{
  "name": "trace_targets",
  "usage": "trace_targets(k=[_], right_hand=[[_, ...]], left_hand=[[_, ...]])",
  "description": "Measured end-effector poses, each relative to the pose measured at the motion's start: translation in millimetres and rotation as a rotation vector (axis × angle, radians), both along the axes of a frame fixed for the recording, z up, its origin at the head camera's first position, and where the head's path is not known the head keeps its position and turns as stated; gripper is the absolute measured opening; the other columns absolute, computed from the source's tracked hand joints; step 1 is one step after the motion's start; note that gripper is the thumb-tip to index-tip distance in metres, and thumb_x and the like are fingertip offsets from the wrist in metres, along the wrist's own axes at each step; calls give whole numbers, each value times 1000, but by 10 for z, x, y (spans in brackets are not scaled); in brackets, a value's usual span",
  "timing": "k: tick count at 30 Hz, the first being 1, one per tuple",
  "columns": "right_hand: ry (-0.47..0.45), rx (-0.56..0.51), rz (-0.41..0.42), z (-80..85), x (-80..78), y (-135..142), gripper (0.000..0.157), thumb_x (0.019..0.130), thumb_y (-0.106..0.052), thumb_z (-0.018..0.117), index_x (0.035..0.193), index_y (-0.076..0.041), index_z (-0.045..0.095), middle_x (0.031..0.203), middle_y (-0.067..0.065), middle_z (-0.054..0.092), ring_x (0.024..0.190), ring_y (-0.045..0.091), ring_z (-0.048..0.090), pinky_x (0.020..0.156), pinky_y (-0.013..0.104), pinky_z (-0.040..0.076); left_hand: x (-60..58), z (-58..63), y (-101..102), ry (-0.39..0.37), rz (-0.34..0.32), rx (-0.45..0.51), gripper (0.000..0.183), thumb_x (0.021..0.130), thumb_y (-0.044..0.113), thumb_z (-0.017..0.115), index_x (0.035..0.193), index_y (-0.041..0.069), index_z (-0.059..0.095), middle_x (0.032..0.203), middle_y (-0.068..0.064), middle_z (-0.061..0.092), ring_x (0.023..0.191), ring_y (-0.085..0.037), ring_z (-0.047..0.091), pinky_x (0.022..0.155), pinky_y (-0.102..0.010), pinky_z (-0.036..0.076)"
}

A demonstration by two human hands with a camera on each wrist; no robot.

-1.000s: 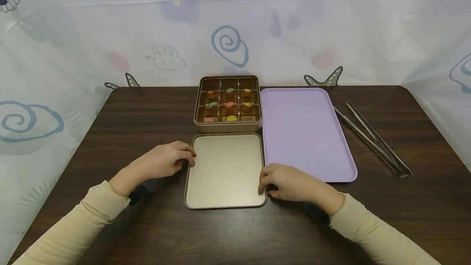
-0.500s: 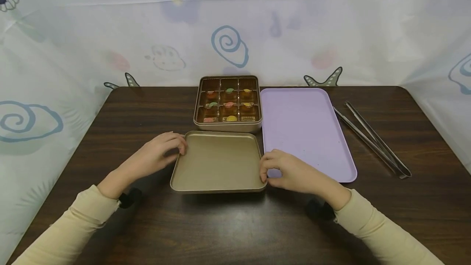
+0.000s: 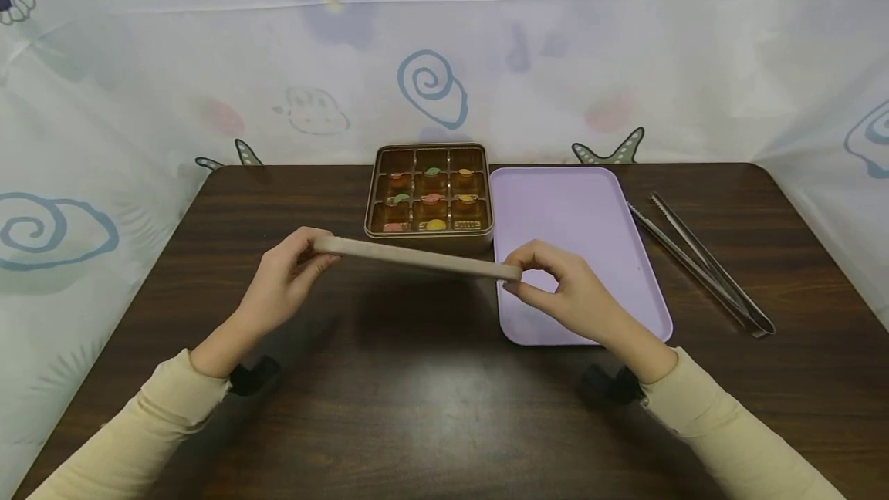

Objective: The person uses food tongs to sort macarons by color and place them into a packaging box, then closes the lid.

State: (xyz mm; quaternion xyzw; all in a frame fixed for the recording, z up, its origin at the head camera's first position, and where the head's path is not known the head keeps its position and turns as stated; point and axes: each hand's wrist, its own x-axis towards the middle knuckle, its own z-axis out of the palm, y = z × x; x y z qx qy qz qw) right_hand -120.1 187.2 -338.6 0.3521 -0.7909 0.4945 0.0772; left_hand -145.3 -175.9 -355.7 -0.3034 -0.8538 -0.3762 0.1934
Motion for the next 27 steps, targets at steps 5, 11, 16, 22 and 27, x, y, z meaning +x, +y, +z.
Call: trace_targets(k=[5,11,16,22,27], right_hand=[[-100,-62,-108,17,-51,-50,24,84,14,61,103,0,61,97,-21,62,92,-5,62,79,9,54],[-169,-80,-110,-38,-120,-111,32,86,12,60,116,6,54,105,-23,60,98,-6,62,88,12,55],[-169,-95,-194,-36,-141,-162,44,86,12,60,128,8,47,107,-26,57,97,-8,61,85,8,54],[-180,-133,-292,2,-169,-210,62,86,10,60,142,-1,37,103,-26,57,91,-9,62,80,6,53],[-176,-182,-325,19,-207,-258,67,86,11,60,145,-5,33,108,-17,58,88,-9,63,79,7,54]], left_hand=[[38,52,96,-181,49,95,25,89,-2,60,115,-2,58,109,-18,65,100,-32,67,78,-43,61],[41,99,195,-298,112,150,29,91,4,60,120,1,54,107,-18,64,99,-32,67,79,-44,59],[42,148,261,-353,150,180,33,92,7,61,123,3,54,107,-16,64,95,-29,67,76,-27,57],[19,183,324,-380,214,245,41,92,11,62,130,3,49,113,-17,63,98,-29,66,75,-12,50],[-10,204,388,-381,254,336,47,93,15,62,135,7,44,117,-16,63,100,-27,65,71,-8,47]])
